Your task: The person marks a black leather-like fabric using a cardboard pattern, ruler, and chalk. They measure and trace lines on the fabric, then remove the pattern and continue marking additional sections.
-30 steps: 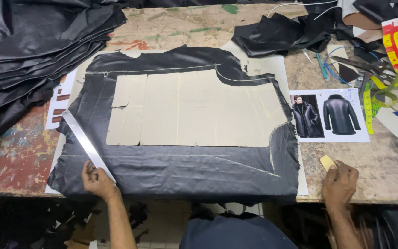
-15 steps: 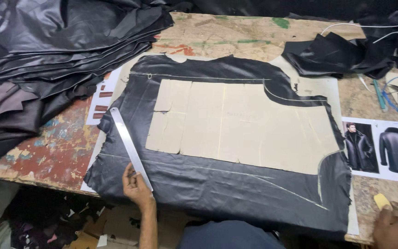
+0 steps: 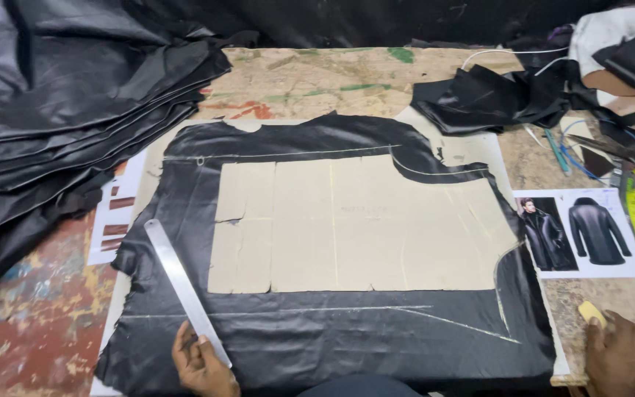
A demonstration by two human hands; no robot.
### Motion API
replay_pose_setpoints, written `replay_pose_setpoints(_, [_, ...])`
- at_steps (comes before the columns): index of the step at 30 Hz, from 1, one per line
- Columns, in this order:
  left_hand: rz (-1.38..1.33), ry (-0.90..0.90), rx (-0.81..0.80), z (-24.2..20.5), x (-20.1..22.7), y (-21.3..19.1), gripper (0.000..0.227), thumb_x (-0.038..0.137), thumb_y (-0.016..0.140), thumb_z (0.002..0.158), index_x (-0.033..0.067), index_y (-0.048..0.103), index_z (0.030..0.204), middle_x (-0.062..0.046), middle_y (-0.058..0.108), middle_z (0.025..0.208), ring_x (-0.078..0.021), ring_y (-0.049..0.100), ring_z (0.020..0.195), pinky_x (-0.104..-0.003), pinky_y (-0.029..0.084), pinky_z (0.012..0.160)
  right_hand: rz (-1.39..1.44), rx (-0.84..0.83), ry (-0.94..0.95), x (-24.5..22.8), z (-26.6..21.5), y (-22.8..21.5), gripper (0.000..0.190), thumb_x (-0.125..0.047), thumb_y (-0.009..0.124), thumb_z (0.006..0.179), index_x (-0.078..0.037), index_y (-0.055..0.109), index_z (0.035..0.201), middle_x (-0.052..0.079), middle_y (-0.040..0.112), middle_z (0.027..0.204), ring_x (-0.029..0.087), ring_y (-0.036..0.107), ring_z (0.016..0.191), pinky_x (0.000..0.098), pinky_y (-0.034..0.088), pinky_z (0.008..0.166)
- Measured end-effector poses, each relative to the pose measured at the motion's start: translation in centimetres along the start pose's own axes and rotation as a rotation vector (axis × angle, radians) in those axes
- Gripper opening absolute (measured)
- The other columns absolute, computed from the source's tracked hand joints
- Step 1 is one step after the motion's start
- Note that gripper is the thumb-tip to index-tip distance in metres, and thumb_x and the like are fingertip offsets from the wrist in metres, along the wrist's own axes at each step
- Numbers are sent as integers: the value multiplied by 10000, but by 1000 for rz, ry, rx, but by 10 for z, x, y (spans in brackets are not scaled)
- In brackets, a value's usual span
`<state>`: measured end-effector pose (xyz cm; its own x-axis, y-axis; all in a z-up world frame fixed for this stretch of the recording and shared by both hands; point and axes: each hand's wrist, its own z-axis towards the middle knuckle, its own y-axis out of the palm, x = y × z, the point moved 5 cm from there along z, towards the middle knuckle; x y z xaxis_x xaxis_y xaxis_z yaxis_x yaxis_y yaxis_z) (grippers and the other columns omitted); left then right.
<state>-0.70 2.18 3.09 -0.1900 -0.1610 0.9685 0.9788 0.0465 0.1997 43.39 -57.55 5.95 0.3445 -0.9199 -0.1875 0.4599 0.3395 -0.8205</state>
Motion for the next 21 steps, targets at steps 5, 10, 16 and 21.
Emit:
replay_pose_setpoints(5, [213, -81, -11, 10, -17, -10, 437, -41, 506, 1073, -52, 425, 1502, -199, 686, 1065, -186, 651, 780, -261, 522, 679, 37, -35, 20, -2, -1, -2, 269, -241, 630, 1171, -18, 572, 1312, 184, 557, 1163, 347, 528, 1114, 439, 492, 967])
replay_pose_setpoints(10, [166, -54, -17, 0, 0, -2, 432, -5, 504, 1059, -46, 437, 1484, -137, 666, 1212, -129, 670, 890, -224, 533, 710, 7, -57, 18, 2, -2, -1, 263, -203, 592, 1181, 11, 552, 1329, 207, 535, 1190, 355, 525, 1133, 446, 467, 975])
replay_pose_setpoints(16, [112, -30, -61, -4, 27, 12, 415, 37, 538, 1082, -15, 463, 1487, -97, 665, 1142, -82, 605, 823, -204, 470, 666, -27, -113, 55, 11, -2, 6, 280, -180, 592, 1188, 46, 543, 1344, 210, 498, 1192, 330, 538, 1075, 440, 471, 972])
replay_pose_setpoints(21, [115, -38, -63, -6, 34, 13, 407, 41, 530, 1077, -9, 464, 1475, -79, 670, 1123, -53, 598, 798, -187, 456, 626, 107, -114, 114, 14, -6, 6, 302, -214, 600, 1201, 50, 544, 1335, 234, 485, 1220, 331, 541, 1035, 441, 495, 953])
